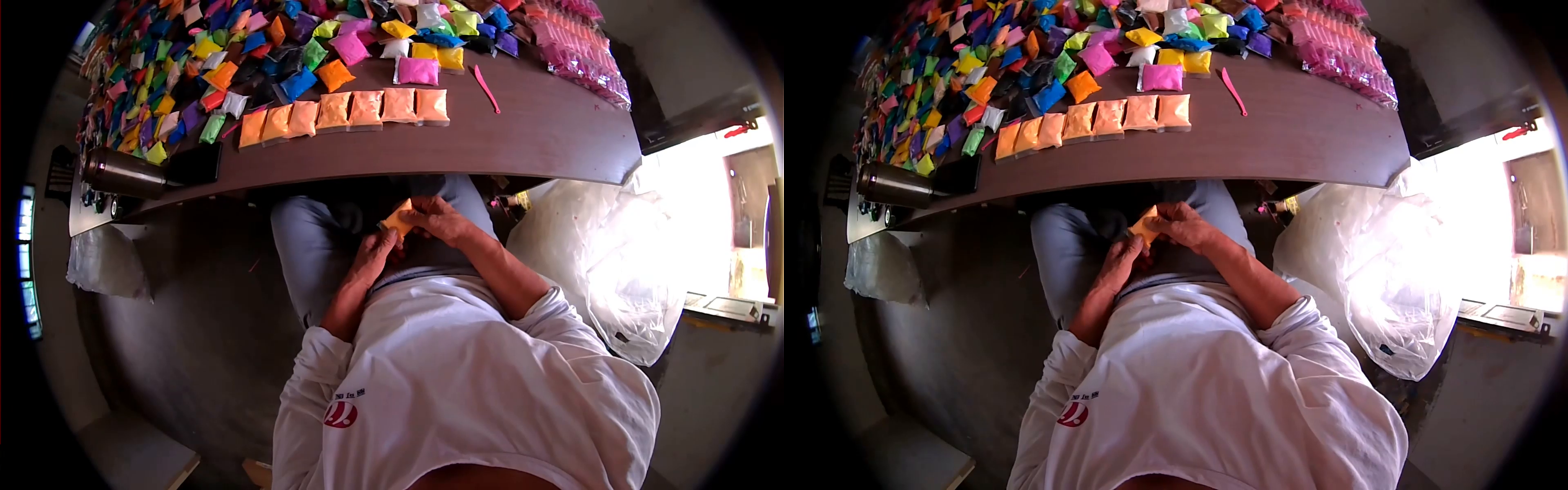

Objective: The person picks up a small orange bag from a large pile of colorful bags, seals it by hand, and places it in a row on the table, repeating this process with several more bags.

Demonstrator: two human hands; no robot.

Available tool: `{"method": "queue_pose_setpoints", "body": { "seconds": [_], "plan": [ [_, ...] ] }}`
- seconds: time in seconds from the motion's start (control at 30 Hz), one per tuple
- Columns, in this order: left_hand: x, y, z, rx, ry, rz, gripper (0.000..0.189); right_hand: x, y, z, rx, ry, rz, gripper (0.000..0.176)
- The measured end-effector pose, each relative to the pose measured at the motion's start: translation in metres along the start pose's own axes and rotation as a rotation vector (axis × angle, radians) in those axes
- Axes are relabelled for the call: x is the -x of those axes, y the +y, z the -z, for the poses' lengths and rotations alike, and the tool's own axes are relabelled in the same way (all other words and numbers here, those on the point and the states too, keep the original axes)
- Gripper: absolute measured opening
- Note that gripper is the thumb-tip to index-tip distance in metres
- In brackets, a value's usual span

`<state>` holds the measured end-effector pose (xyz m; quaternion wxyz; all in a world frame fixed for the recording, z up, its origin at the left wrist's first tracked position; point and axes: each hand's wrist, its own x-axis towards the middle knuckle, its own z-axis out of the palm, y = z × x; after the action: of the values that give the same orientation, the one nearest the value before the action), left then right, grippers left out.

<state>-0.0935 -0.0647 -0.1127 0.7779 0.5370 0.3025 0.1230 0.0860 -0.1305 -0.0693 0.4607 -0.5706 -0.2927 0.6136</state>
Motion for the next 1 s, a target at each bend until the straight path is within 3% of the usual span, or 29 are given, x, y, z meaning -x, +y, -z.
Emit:
{"method": "queue_pose_setpoints", "body": {
  "seconds": [0.17,0.37,0.47,0.67,1.0],
  "plan": [
    [-0.002,-0.007,-0.001,-0.077,-0.038,-0.021,0.04,0.003,-0.003,-0.002,0.106,0.108,-0.017,0.029],
    [-0.001,-0.003,-0.002,-0.113,-0.043,-0.041,0.039,0.002,0.004,-0.002,-0.259,0.055,0.03,0.036],
    [-0.002,-0.007,-0.001,-0.109,-0.046,-0.047,0.038,0.001,0.004,-0.002,-0.001,-0.002,0.009,0.037],
    [0.002,-0.001,-0.004,-0.12,-0.04,-0.022,0.037,0.004,0.003,-0.018,0.019,0.125,0.062,0.026],
    [0.005,0.005,-0.005,-0.207,-0.073,0.031,0.034,0.004,-0.002,-0.006,0.014,-0.054,0.075,0.019]
  ]
}}
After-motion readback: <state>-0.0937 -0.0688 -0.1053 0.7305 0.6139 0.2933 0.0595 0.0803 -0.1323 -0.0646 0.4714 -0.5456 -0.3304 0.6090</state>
